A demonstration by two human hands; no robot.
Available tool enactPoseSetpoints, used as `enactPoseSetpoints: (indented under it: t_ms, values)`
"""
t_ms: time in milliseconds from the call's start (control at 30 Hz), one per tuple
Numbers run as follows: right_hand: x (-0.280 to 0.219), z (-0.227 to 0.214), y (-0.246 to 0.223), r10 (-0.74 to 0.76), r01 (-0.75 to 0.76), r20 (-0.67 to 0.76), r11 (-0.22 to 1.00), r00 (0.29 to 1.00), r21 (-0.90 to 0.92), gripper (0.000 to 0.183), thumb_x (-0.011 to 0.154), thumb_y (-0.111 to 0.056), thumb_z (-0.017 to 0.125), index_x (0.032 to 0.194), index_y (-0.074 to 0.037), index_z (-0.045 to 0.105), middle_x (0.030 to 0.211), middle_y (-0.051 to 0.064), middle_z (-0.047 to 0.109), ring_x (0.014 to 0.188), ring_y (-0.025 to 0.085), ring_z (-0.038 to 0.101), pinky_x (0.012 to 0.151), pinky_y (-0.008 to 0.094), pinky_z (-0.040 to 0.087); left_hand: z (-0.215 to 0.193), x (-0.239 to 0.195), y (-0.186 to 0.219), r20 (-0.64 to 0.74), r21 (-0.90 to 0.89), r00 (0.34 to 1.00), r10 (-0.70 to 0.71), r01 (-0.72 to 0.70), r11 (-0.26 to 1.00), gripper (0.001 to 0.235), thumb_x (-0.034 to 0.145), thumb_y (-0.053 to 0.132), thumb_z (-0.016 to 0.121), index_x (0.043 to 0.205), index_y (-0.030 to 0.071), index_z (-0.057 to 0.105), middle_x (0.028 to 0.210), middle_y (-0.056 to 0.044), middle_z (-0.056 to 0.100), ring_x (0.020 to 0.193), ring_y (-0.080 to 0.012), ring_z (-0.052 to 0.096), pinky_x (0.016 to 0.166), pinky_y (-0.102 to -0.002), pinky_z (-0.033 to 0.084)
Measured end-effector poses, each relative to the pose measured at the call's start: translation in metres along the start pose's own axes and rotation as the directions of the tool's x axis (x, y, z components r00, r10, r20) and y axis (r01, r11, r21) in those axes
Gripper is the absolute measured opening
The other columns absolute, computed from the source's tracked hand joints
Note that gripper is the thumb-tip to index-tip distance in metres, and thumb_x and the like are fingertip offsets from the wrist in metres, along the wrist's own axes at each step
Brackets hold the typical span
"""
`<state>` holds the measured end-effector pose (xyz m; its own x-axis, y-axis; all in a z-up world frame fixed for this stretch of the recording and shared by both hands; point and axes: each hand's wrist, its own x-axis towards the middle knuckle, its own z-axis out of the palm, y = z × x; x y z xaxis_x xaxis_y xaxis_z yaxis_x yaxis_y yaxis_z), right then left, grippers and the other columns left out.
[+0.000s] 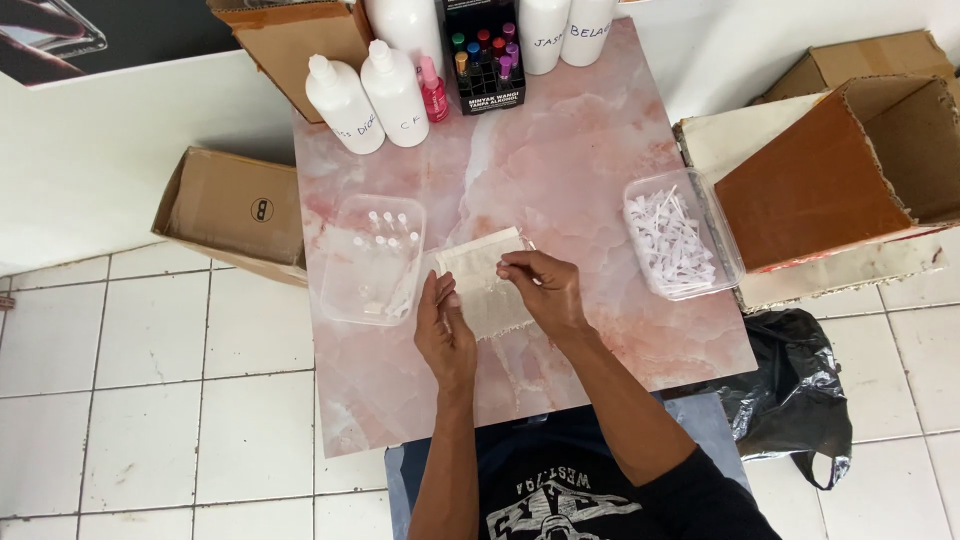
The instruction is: Assembling small perfume tester vials by manually inserting absorbent wicks into plastic tubes.
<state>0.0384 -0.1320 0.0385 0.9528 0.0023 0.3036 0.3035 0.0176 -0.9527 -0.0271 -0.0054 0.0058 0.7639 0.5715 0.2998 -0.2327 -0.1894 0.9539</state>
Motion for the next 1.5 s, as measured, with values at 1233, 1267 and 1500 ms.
enactPoseSetpoints:
  t_ms: [1233,1267,1500]
  values:
    - [-0.011,-0.001,0.042,-0.357,0.477,0.354,0.806,0.865,-0.351,0.008,0.094,-0.001,0.071,0.095,-0.002,0.079,0.095,0.013,0.073,0.083,0.028,0.074,0.075,0.037,0.061,0.028,-0.006,-0.062,0.127,0.358,0.992,-0.019,-0.028,0.933,0.026,0.078,0.009,0.086,0.1,0.012,0.071,0.105,-0.005,0.065,0.1,-0.0244,0.066,0.085,-0.035,0.058]
    - [-0.012,-0.001,0.045,-0.353,0.477,0.357,0.799,0.865,-0.365,0.008,0.093,-0.001,0.071,0.095,-0.003,0.079,0.095,0.012,0.072,0.084,0.027,0.074,0.076,0.036,0.061,0.029,-0.007,-0.068,0.12,0.352,0.992,-0.022,-0.022,0.936,0.024,0.079,0.007,0.084,0.099,0.012,0.071,0.102,-0.004,0.065,0.096,-0.0233,0.066,0.082,-0.035,0.058]
    - [-0.012,-0.003,0.051,-0.328,0.48,0.4,0.791,0.856,-0.378,0.008,0.092,0.0,0.07,0.095,-0.003,0.077,0.096,0.012,0.071,0.086,0.028,0.073,0.077,0.037,0.06,0.027,-0.007,-0.066,0.14,0.308,0.99,-0.015,-0.029,0.951,0.021,0.08,0.004,0.081,0.099,0.011,0.074,0.096,-0.005,0.068,0.093,-0.0255,0.067,0.077,-0.035,0.058]
